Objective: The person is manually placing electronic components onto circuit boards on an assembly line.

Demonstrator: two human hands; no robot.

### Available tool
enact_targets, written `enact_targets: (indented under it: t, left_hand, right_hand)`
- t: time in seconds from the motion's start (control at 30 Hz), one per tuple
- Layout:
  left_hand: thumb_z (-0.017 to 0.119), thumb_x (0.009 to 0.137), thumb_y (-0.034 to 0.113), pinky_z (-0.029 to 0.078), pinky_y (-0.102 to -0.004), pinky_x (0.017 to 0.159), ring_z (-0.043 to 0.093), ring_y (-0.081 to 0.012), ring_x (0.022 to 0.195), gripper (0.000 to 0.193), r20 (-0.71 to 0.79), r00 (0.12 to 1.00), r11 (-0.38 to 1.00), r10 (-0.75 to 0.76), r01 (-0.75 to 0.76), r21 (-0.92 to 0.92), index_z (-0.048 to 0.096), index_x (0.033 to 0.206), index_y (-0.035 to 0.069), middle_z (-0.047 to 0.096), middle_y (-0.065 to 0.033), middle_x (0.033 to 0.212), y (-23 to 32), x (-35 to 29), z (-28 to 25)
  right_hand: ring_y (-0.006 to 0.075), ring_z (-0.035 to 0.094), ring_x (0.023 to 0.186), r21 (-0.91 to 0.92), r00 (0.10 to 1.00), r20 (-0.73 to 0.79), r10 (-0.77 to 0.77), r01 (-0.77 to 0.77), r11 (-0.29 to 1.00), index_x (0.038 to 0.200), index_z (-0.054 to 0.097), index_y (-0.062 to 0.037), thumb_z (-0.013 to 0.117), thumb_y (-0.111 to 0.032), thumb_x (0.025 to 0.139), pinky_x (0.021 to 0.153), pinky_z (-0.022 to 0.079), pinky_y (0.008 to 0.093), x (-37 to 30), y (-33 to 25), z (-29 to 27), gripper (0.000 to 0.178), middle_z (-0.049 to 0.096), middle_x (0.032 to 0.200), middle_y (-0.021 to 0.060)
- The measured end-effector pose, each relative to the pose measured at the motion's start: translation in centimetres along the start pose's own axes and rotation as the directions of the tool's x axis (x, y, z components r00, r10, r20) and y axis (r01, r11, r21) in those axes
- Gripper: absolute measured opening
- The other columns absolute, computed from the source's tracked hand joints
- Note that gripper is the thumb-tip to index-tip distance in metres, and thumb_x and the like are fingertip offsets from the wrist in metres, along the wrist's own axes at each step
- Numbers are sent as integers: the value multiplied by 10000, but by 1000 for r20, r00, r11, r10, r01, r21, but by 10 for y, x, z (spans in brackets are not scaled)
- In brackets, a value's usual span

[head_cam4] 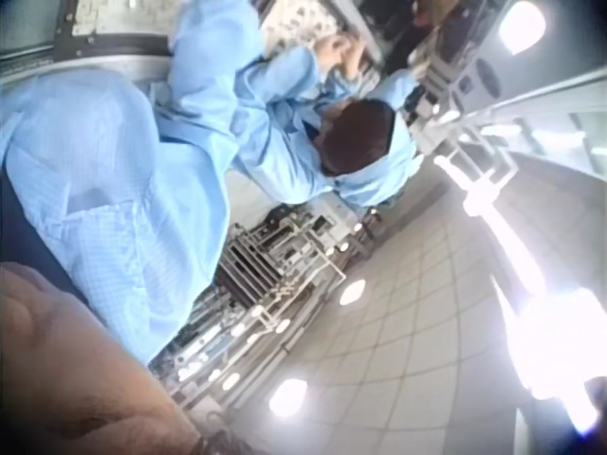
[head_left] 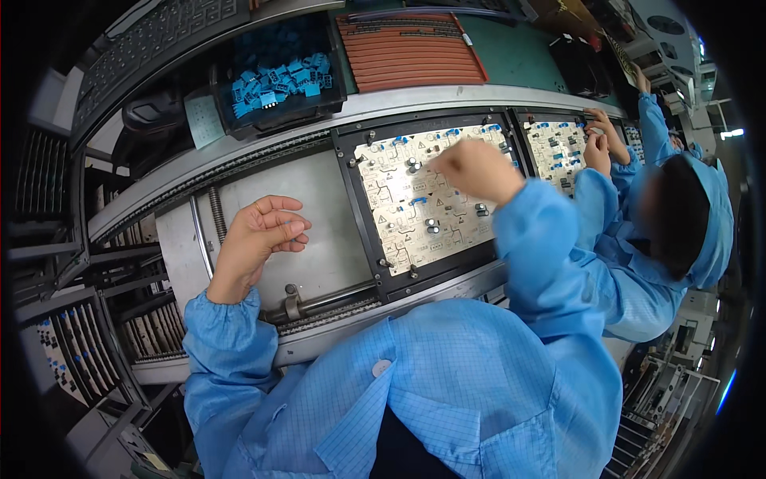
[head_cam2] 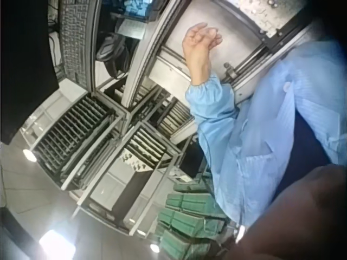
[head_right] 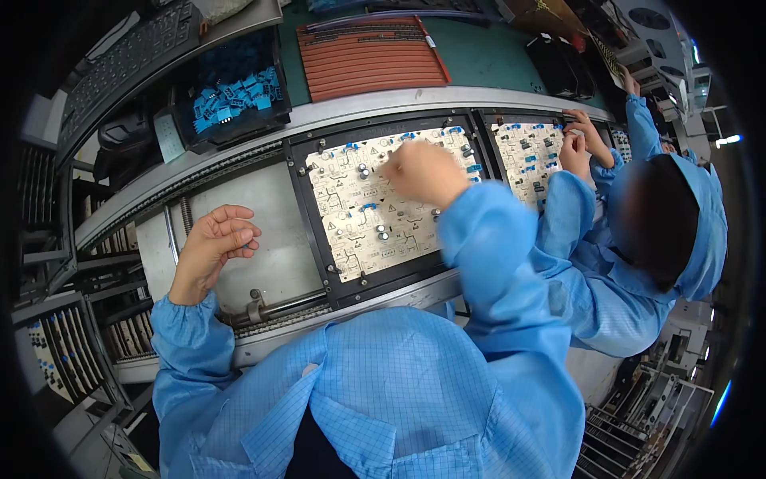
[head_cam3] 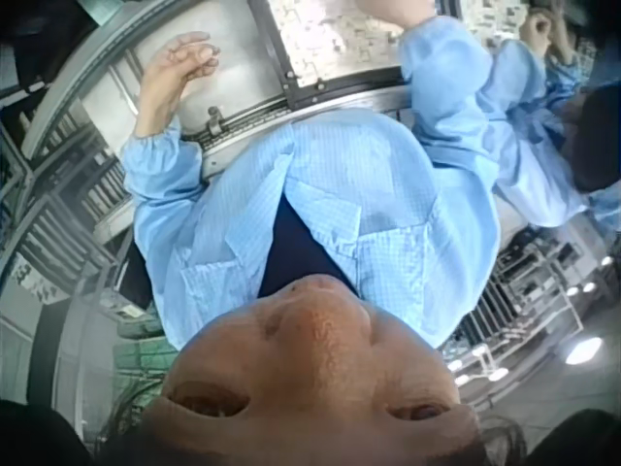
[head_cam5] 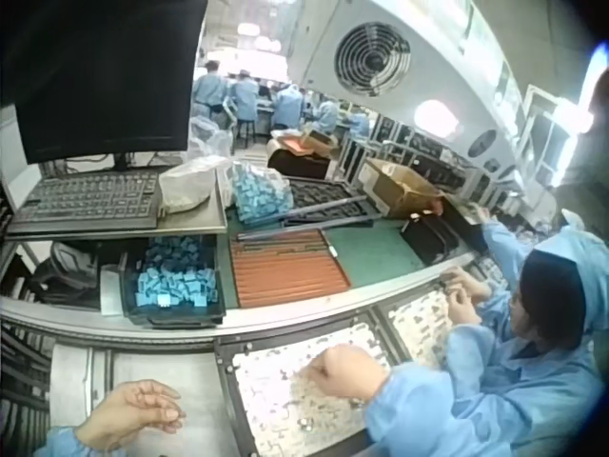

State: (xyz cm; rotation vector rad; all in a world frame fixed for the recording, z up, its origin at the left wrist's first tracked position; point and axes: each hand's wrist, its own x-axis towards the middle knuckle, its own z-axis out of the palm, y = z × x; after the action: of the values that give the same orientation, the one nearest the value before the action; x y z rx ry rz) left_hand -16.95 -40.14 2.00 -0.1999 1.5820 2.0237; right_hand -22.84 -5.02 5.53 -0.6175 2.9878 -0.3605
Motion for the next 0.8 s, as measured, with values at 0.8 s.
enact_targets:
  t: [0.8]
  left_hand:
    - [660, 883, 113, 548, -261, 729, 669, -193, 813, 312, 36, 990, 990, 139, -138, -11, 606, 1140, -56, 652, -112, 998, 15, -1, -5]
  right_hand:
    - [321, 564, 921, -257, 711, -613, -344, 233, 938, 941, 642, -88, 623, -69, 843, 819, 472, 400, 203, 69, -22, 102, 618, 1014, 107]
